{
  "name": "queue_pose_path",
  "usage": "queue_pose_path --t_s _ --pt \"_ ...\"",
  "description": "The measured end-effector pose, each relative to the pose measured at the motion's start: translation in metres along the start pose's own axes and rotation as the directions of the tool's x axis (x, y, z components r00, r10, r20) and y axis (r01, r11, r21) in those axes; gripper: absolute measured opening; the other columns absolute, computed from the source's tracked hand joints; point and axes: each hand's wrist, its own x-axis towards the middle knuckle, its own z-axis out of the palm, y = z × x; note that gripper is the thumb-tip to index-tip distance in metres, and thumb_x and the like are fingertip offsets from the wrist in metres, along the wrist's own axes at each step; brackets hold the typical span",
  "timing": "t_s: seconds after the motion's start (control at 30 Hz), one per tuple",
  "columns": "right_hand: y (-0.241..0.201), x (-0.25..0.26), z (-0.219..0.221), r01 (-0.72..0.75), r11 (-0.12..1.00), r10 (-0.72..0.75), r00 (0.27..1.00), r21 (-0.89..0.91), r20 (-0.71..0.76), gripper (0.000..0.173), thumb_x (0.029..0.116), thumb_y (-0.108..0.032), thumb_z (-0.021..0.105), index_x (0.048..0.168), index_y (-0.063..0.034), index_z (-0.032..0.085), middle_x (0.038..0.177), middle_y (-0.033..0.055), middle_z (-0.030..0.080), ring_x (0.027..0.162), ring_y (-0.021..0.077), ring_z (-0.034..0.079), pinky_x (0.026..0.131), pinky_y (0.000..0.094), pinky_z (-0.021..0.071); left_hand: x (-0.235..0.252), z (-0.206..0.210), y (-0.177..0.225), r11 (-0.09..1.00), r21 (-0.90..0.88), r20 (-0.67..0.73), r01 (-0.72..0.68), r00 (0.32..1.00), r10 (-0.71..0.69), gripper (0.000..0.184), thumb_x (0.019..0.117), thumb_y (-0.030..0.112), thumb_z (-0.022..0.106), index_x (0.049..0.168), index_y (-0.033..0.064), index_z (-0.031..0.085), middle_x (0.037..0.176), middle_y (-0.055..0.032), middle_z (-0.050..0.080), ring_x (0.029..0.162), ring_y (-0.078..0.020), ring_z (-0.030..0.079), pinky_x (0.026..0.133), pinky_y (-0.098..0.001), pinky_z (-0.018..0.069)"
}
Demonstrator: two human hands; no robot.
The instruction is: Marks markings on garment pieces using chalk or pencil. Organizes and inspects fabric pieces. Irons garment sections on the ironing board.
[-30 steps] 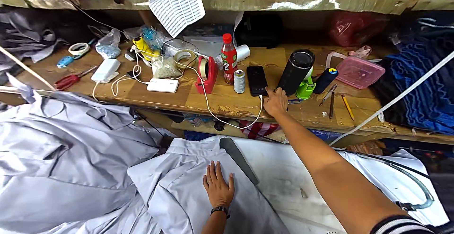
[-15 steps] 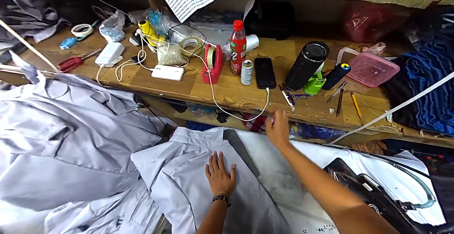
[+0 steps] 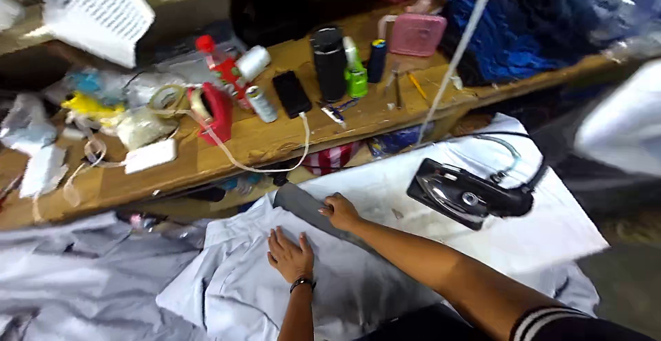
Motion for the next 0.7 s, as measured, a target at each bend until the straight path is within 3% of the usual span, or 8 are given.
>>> queue_pose_path --t_s 0.1,0.2,0.27,0.37,0.5,0.6,0.63,0.7 --pt "0.022 -0.056 -0.055 0.207 0.977 -0.198 0.971 0.055 -0.134 0.028 0.1026 -0.022 0.060 0.106 0.0051 0.066 0.103 0.0218 0.066 0.098 0.0327 0.064 0.090 0.0494 0.0508 0.001 -0.002 0.000 0.999 0.050 0.029 -0.009 1.000 0.008 0.079 0.0978 0.061 0.037 0.156 0.0075 0.039 0.162 -0.0217 0.036 0.151 -0.0405 0.032 0.118 -0.0663 0.0219" --pt "0.060 -0.151 -0.133 0.332 0.941 -0.274 0.859 0.063 -0.433 0.023 0.1014 -0.016 0.062 0.104 0.0053 0.069 0.096 0.0171 0.070 0.090 0.0233 0.069 0.086 0.0437 0.0562 0.001 -0.003 -0.001 0.994 0.101 0.069 -0.033 0.997 0.026 0.075 0.0988 0.060 0.040 0.156 0.0102 0.042 0.163 -0.0238 0.034 0.152 -0.0440 0.029 0.118 -0.0682 0.0208" --pt "0.089 -0.231 -0.185 0.326 0.935 -0.172 0.763 0.142 -0.623 0.020 0.1011 -0.013 0.061 0.113 0.0019 0.066 0.098 0.0099 0.070 0.088 0.0146 0.068 0.082 0.0368 0.0583 0.003 -0.004 -0.002 0.991 0.127 0.090 -0.036 0.996 0.025 0.075 0.0996 0.059 0.038 0.157 0.0108 0.041 0.164 -0.0236 0.031 0.153 -0.0439 0.027 0.119 -0.0677 0.0200" --pt "0.139 -0.331 -0.236 0.347 0.874 0.105 0.548 0.340 -0.830 0.028 0.1004 -0.014 0.059 0.128 -0.0181 0.055 0.090 -0.0087 0.070 0.077 0.0020 0.067 0.072 0.0258 0.0602 0.005 -0.001 -0.005 0.991 0.133 0.129 -0.032 0.992 0.015 0.077 0.1013 0.060 0.035 0.160 0.0108 0.034 0.166 -0.0236 0.026 0.155 -0.0440 0.022 0.120 -0.0680 0.0164" --pt "0.231 -0.365 -0.255 0.484 0.755 0.353 0.270 0.443 -0.896 0.028 0.1037 -0.008 0.054 0.128 -0.0197 0.048 0.106 -0.0062 0.067 0.091 0.0075 0.069 0.084 0.0315 0.0608 -0.003 -0.019 0.020 0.993 0.106 0.253 0.053 0.964 -0.078 0.078 0.1042 0.055 0.036 0.163 0.0043 0.022 0.169 -0.0262 0.012 0.157 -0.0459 0.009 0.120 -0.0708 0.0083" --pt "0.293 -0.351 -0.241 -0.042 0.839 0.543 0.136 0.543 -0.829 0.041 0.1017 -0.009 0.057 0.141 -0.0009 0.048 0.127 0.0139 0.062 0.106 0.0182 0.064 0.091 0.0367 0.0547 -0.028 -0.024 0.047 0.993 0.109 0.291 0.048 0.953 -0.078 0.081 0.1061 0.052 0.032 0.162 -0.0030 0.015 0.169 -0.0272 0.007 0.158 -0.0444 0.005 0.122 -0.0681 0.0045" --pt "0.297 -0.349 -0.233 -0.246 0.848 0.506 0.108 0.470 -0.856 0.045 0.0998 -0.010 0.056 0.142 0.0035 0.050 0.137 0.0212 0.059 0.120 0.0248 0.062 0.101 0.0382 0.0516 -0.044 -0.022 0.053 0.995 0.100 0.281 0.016 0.959 -0.044 0.082 0.1056 0.052 0.032 0.162 -0.0037 0.013 0.169 -0.0274 0.007 0.158 -0.0440 0.005 0.122 -0.0677 0.0046" --pt "0.274 -0.339 -0.225 -0.355 0.927 0.177 0.125 0.123 -0.976 0.039 0.0988 -0.009 0.052 0.132 0.0099 0.057 0.134 0.0317 0.055 0.118 0.0337 0.060 0.097 0.0367 0.0517 -0.078 -0.011 0.068 0.996 0.068 0.256 -0.062 0.966 0.042 0.084 0.1044 0.054 0.032 0.162 -0.0046 0.011 0.169 -0.0280 0.007 0.158 -0.0436 0.006 0.122 -0.0685 0.0051"
